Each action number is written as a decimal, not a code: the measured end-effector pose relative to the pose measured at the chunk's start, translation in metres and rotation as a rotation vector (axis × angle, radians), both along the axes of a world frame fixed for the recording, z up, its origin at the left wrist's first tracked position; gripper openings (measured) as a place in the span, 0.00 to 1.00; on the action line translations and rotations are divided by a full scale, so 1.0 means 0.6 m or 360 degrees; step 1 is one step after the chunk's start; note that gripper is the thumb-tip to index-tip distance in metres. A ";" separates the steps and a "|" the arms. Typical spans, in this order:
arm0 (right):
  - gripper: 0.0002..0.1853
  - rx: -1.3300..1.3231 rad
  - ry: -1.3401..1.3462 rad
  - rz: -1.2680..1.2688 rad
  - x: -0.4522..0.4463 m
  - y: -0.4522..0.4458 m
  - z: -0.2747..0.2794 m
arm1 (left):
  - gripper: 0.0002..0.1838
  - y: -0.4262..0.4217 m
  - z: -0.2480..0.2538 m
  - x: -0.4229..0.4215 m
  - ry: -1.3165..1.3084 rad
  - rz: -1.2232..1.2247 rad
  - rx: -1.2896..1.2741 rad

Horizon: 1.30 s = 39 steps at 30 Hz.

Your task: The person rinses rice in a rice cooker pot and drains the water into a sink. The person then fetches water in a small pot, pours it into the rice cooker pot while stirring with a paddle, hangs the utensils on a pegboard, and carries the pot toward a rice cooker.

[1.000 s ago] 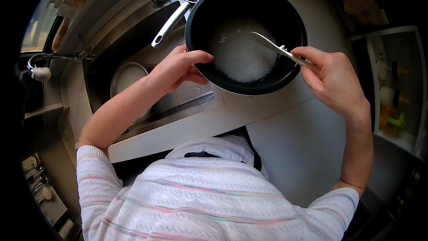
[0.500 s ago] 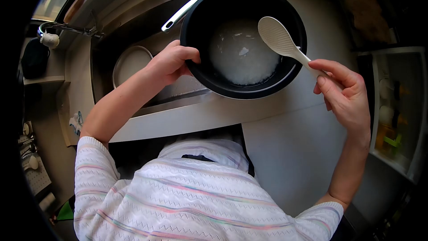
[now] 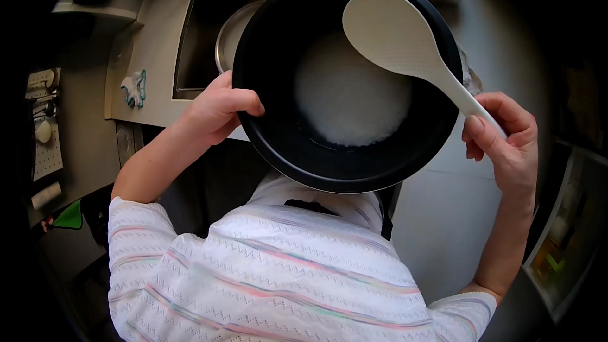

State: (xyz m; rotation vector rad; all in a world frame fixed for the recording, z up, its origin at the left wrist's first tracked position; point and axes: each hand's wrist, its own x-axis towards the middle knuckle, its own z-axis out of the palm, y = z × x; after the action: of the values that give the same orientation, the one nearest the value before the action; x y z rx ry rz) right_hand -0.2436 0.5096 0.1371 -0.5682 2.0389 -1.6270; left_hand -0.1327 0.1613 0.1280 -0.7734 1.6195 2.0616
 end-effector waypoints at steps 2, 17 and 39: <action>0.13 -0.0023 0.0022 0.0103 0.023 -0.034 0.014 | 0.15 -0.033 0.010 0.051 0.0025 0.0006 0.0002; 0.18 -0.0480 -0.0115 0.0921 0.166 -0.457 0.084 | 0.07 -0.311 0.081 0.479 0.0059 0.0886 -0.0034; 0.11 -0.0288 -0.0619 0.0966 0.296 -0.875 -0.002 | 0.06 -0.416 0.032 0.631 0.0023 0.1592 -0.0002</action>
State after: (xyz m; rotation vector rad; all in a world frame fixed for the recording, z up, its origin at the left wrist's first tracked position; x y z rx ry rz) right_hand -0.0660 -0.0155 0.1361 -0.7711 1.2815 -1.4112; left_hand 0.2456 -0.0881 0.1473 -1.8396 1.3478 2.6612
